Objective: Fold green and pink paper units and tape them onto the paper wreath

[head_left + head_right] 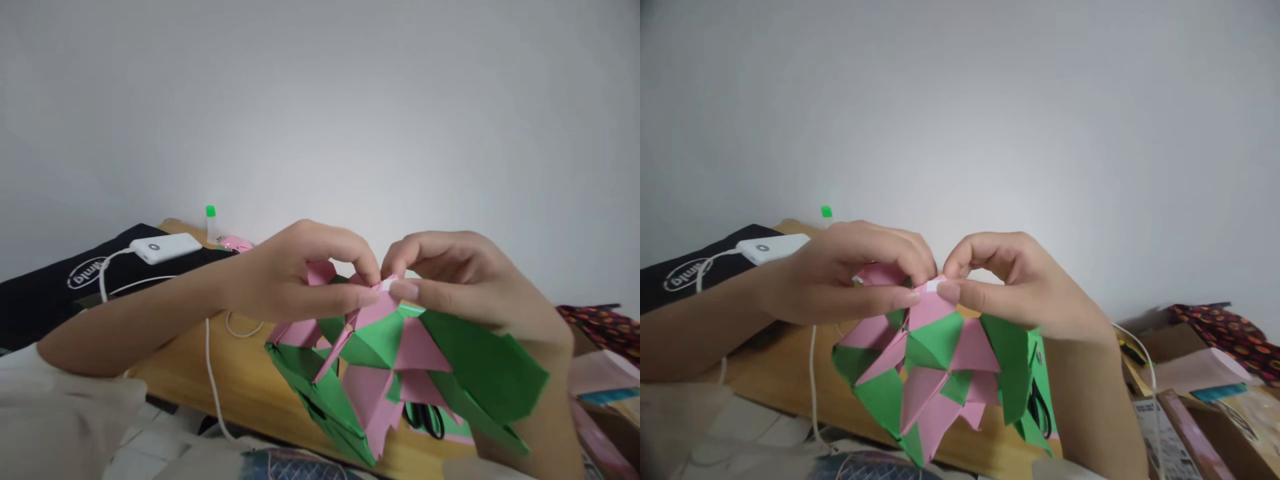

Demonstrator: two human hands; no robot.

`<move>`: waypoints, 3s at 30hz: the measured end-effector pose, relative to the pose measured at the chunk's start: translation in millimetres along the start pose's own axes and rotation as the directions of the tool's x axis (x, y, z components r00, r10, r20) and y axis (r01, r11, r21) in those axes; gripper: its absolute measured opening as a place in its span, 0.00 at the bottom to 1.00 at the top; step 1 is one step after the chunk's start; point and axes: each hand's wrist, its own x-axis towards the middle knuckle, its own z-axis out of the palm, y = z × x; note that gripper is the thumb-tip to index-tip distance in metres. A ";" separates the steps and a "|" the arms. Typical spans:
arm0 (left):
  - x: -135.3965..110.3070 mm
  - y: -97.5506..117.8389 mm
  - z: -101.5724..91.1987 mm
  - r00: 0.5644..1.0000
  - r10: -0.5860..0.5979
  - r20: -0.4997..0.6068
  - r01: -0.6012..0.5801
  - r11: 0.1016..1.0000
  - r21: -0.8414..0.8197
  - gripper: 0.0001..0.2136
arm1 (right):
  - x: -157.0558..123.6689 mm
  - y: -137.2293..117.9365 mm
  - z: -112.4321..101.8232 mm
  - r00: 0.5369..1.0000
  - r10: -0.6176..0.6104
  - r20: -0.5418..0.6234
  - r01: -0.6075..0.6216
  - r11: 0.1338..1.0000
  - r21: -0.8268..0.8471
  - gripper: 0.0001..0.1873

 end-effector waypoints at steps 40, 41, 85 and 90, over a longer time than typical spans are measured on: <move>12.4 -90.4 16.5 0.997 -0.076 -0.009 0.073 0.906 0.418 0.06 | 39.4 75.1 -3.1 0.976 -0.189 0.112 0.201 0.563 -0.802 0.11; 12.5 -95.7 15.7 0.996 -0.084 -0.010 0.081 0.909 0.408 0.06 | 43.5 79.5 -4.3 0.977 -0.181 0.117 0.201 0.575 -0.793 0.11; -48.3 -154.0 -10.0 0.951 -0.226 -0.213 0.243 0.968 0.058 0.05 | 128.9 101.0 8.5 0.951 -0.006 0.311 0.181 0.824 -0.537 0.05; -52.2 -149.8 -17.0 0.964 -0.183 -0.194 0.204 0.974 0.096 0.06 | 140.5 84.6 7.1 0.936 0.050 0.348 0.160 0.820 -0.549 0.04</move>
